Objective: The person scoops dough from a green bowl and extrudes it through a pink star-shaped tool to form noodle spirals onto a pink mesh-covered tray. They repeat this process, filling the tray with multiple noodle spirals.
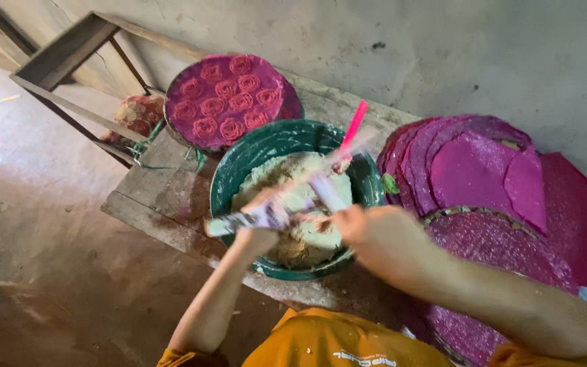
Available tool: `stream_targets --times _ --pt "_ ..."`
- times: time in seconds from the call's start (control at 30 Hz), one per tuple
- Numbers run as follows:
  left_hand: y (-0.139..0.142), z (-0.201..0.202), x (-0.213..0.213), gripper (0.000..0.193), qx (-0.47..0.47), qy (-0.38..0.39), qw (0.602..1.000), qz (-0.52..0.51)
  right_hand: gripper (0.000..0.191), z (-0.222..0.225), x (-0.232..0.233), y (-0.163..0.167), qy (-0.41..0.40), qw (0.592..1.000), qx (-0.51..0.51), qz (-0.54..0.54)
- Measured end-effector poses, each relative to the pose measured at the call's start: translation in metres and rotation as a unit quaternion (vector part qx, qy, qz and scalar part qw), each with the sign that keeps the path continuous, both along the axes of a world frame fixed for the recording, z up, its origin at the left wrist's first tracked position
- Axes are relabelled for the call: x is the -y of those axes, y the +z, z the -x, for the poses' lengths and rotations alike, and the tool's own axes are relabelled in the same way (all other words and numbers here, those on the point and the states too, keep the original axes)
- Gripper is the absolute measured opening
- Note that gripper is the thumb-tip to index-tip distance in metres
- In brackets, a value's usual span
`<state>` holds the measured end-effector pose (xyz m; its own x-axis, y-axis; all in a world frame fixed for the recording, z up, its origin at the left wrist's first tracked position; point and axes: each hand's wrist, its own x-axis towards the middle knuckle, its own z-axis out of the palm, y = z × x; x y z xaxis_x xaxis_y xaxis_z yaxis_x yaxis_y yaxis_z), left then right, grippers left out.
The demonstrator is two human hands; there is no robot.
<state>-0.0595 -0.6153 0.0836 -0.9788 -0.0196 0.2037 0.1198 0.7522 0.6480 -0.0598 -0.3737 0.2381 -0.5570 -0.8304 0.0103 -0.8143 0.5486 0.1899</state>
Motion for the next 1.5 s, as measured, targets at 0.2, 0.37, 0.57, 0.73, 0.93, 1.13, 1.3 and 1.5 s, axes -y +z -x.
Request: stream_targets --times 0.2,0.37,0.57,0.73,0.93,1.13,1.3,1.5 --pt "0.010 0.004 -0.010 0.063 -0.241 0.069 0.968 -0.001 0.036 0.017 0.000 -0.042 -0.029 0.922 0.127 0.364" --pt "0.014 0.016 -0.008 0.060 -0.246 0.090 0.963 0.059 0.048 0.000 0.001 -0.121 -0.117 0.843 0.335 0.404" --pt "0.016 0.019 -0.020 0.052 -0.180 0.069 0.972 0.131 0.043 0.027 -0.035 -0.124 -0.225 0.801 0.395 0.390" --pt "0.013 0.026 -0.032 0.056 -0.208 0.094 0.963 0.143 0.045 0.026 -0.021 -0.148 -0.254 0.811 0.391 0.354" --pt "0.018 0.035 0.009 0.049 -0.195 0.105 0.953 -0.207 0.049 -0.002 -0.038 -0.142 -0.184 0.740 0.516 0.391" --pt "0.018 -0.020 -0.042 0.023 -0.007 -0.207 0.709 -0.674 0.093 0.017 -0.051 -0.099 -0.014 0.806 0.347 0.479" --pt "-0.006 -0.072 -0.155 0.046 0.402 -0.306 0.424 -0.751 0.096 -0.014 -0.096 -0.066 0.171 0.312 0.567 0.743" --pt "0.032 -0.059 -0.191 0.049 0.175 -0.402 0.775 -0.455 0.078 -0.050 -0.189 -0.039 0.092 0.569 0.396 0.715"
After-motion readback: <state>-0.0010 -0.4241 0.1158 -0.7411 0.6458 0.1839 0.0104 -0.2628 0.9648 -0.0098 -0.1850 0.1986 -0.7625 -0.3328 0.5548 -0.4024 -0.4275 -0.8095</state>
